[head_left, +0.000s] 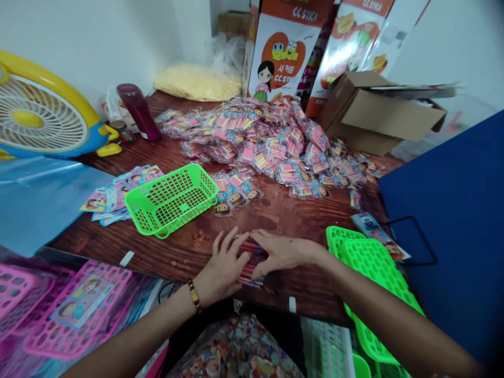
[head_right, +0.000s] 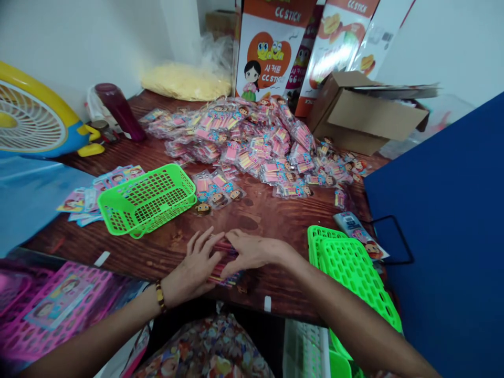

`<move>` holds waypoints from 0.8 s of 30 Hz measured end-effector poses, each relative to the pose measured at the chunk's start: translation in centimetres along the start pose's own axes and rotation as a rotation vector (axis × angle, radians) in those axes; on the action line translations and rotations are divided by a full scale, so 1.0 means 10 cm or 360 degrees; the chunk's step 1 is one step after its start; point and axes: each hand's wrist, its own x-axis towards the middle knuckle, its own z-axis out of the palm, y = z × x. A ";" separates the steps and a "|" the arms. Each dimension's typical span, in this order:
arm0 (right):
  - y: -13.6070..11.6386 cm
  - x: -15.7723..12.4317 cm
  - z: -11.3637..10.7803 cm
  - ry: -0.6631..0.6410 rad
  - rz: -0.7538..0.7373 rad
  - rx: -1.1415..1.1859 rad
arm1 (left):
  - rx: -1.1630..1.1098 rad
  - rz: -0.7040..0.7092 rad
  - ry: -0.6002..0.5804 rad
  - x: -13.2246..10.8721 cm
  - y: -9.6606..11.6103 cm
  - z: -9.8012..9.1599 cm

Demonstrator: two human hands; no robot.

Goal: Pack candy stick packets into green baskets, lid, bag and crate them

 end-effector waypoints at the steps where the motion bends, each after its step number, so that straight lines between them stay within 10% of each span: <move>1: -0.03 0.00 0.07 0.0042 0.0043 -0.0030 | -0.0027 0.0008 -0.0009 0.02 -0.01 0.00; 13: -0.18 0.14 0.71 0.0564 0.0550 -0.0494 | -0.0037 0.0021 -0.0009 0.05 -0.04 -0.10; 17: -0.13 0.10 0.66 0.0601 0.0492 -0.0378 | 0.0057 -0.0234 0.0399 -0.15 -0.10 -0.37; 21: 0.02 0.04 0.56 0.0599 0.0448 -0.0086 | 0.0360 -0.0904 0.0909 -0.53 -0.51 -0.58; 24: 0.09 -0.03 0.34 0.0564 0.0507 0.0201 | 0.0392 -0.0914 0.0921 -0.79 -0.96 -0.56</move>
